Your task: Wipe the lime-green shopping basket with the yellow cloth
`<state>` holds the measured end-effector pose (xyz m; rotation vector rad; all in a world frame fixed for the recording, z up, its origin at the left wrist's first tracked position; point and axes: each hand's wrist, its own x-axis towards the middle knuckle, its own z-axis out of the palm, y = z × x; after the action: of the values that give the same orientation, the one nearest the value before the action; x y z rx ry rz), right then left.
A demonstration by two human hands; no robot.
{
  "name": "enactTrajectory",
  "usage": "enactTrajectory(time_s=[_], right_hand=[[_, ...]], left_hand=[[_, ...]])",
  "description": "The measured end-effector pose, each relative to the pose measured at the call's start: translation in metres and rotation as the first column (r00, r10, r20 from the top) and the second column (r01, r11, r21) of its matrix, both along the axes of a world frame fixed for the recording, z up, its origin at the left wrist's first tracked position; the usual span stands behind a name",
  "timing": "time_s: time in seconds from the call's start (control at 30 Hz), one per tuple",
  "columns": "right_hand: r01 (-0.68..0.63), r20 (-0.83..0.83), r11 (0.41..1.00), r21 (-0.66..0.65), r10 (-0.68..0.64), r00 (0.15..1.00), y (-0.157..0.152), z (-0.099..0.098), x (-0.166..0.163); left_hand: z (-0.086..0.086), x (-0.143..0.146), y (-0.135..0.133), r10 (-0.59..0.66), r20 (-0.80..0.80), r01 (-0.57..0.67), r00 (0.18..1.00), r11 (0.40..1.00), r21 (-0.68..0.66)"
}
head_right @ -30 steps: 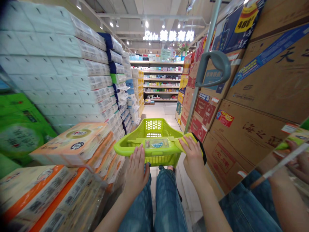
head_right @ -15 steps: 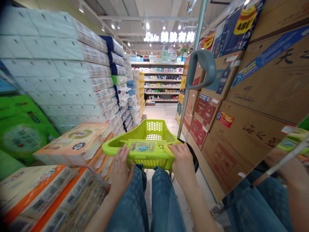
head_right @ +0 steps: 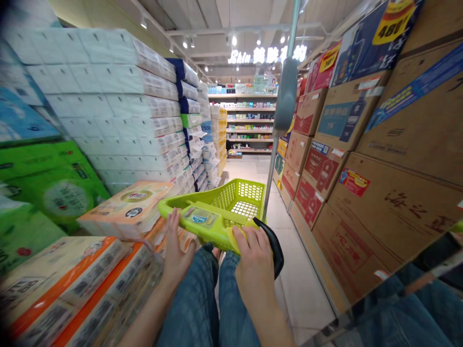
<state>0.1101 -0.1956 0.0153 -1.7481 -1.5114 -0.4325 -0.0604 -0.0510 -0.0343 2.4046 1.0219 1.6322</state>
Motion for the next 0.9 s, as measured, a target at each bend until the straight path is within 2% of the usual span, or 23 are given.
enactTrajectory(time_s=[0.07,0.13,0.2,0.3,0.4,0.5,0.6,0.7,0.9], right_hand=[[-0.011,0.004,1.0,0.021,0.011,1.0,0.0,-0.002,0.001],[-0.023,0.013,0.999,0.038,0.023,1.0,0.0,-0.004,0.006],[-0.044,0.019,0.998,0.048,0.043,0.999,-0.002,-0.008,0.012],[-0.115,0.032,0.989,0.093,0.112,0.993,-0.01,-0.018,0.024],[-0.175,0.006,0.972,0.158,0.177,0.984,-0.019,-0.028,0.04],[-0.164,-0.167,0.97,0.178,0.194,0.967,-0.024,-0.036,0.061],[-0.081,-0.349,0.977,0.196,0.147,0.926,-0.023,-0.041,0.07],[0.016,-0.38,0.977,0.211,0.066,0.922,-0.019,-0.048,0.054],[0.203,-0.175,0.958,0.204,-0.168,0.97,-0.007,-0.052,-0.009]], left_hand=[[0.006,0.009,-0.016,-0.065,-0.074,0.073,0.995,0.992,0.102],[0.011,0.02,-0.03,-0.123,-0.304,0.187,0.945,0.964,0.19],[0.014,0.031,-0.04,-0.118,-0.411,0.205,0.904,0.963,0.174],[0.015,0.042,-0.044,-0.089,-0.405,0.167,0.91,0.973,0.162],[0.013,0.046,-0.042,-0.106,-0.383,0.181,0.918,0.97,0.165],[0.011,0.046,-0.041,-0.138,-0.367,0.206,0.92,0.967,0.152],[0.009,0.047,-0.041,-0.167,-0.357,0.229,0.919,0.964,0.139],[0.008,0.048,-0.04,-0.182,-0.354,0.239,0.917,0.963,0.122],[0.009,0.049,-0.038,-0.193,-0.313,0.245,0.93,0.96,0.134]])
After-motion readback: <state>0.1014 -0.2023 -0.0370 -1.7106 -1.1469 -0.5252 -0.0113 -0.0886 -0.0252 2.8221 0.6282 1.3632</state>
